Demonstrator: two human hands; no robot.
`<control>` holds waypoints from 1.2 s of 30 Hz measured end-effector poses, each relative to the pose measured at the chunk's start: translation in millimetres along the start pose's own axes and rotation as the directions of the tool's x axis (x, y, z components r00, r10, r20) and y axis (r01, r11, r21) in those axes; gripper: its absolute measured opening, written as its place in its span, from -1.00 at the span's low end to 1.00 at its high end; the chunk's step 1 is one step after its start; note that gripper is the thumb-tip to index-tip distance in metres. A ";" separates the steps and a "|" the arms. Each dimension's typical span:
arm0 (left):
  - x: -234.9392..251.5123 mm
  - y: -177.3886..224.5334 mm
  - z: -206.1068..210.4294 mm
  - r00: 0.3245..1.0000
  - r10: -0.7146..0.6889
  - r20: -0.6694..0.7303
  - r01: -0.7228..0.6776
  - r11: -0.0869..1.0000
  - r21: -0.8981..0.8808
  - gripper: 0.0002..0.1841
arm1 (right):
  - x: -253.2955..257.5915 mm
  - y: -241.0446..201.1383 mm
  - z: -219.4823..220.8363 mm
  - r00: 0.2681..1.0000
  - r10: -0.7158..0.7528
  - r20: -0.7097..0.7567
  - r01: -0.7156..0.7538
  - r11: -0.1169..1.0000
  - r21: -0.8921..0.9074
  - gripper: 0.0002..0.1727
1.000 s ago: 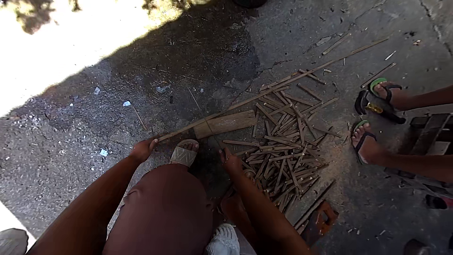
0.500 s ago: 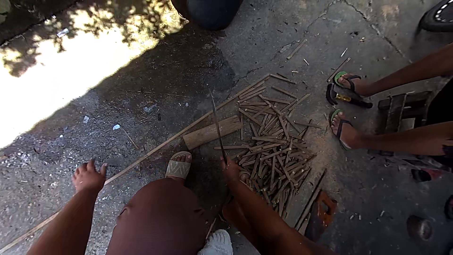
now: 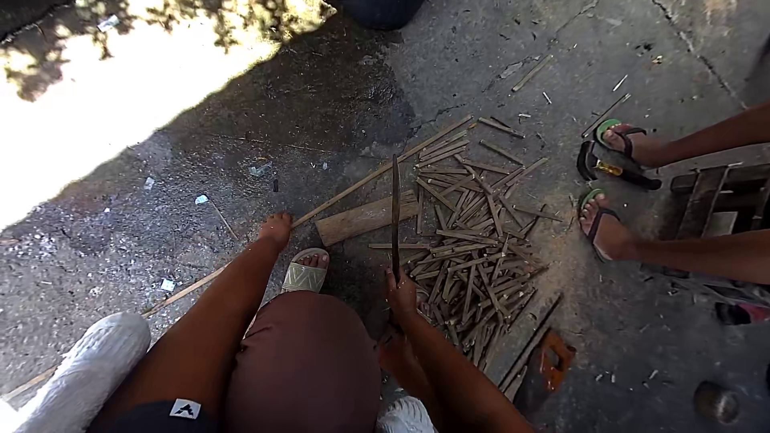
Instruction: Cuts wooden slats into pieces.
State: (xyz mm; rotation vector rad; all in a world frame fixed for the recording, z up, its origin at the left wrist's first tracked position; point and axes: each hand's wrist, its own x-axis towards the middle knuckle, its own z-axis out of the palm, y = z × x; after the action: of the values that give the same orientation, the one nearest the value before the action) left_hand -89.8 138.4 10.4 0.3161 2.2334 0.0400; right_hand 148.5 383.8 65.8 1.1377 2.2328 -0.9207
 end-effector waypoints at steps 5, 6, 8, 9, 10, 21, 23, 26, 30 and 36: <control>-7.8 -8.7 6.9 0.999 0.036 0.018 -0.036 0.999 -0.013 -0.41 | -6.9 2.0 -5.3 0.999 0.030 0.035 -0.032 0.999 0.040 -0.48; -12.9 -11.2 7.9 0.998 0.045 0.035 -0.043 0.998 -0.049 -0.45 | -8.4 3.0 -4.0 0.999 0.029 0.025 -0.031 0.998 0.053 -0.49; -22.5 -19.1 16.3 0.993 0.118 0.021 -0.113 0.978 -0.175 -0.54 | -10.8 2.5 -2.7 0.999 0.038 0.028 -0.040 0.998 0.057 -0.47; -29.0 -22.2 20.7 0.983 0.183 -0.002 -0.177 0.946 -0.271 -0.55 | -11.4 0.9 -2.2 0.998 0.047 0.038 -0.049 0.997 0.052 -0.45; -37.3 -22.2 23.5 0.973 0.231 -0.027 -0.226 0.908 -0.353 -0.55 | -11.4 -0.9 -1.2 0.998 0.049 0.042 -0.051 0.998 0.044 -0.44; -40.6 -10.2 44.5 0.951 0.257 0.170 -0.113 0.804 -0.584 -0.46 | -3.8 -25.3 7.2 0.990 0.057 0.127 -0.028 0.975 -0.219 -0.42; -36.8 -13.6 43.7 0.942 0.270 0.200 -0.091 0.778 -0.621 -0.45 | -1.5 -27.6 11.3 0.990 0.043 0.138 -0.010 0.971 -0.238 -0.43; -35.0 -18.1 41.8 0.944 0.254 0.213 -0.050 0.744 -0.666 -0.44 | 0.1 -33.7 16.3 0.989 0.017 0.150 0.023 0.965 -0.263 -0.42; -36.8 -18.5 38.2 0.937 0.235 0.258 0.018 0.705 -0.709 -0.48 | 2.9 -58.5 14.3 0.970 -0.001 0.244 0.089 0.934 -0.347 -0.42; -34.4 -18.3 40.3 0.910 0.258 0.324 0.071 0.673 -0.736 -0.48 | 12.9 -89.1 22.9 0.959 -0.107 0.261 0.208 0.894 -0.397 -0.40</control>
State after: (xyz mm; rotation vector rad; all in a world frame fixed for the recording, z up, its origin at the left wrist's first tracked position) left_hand -42.0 109.2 8.7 -0.0202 1.6043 0.8506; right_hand 69.7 335.0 73.4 0.6230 2.2037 -0.5518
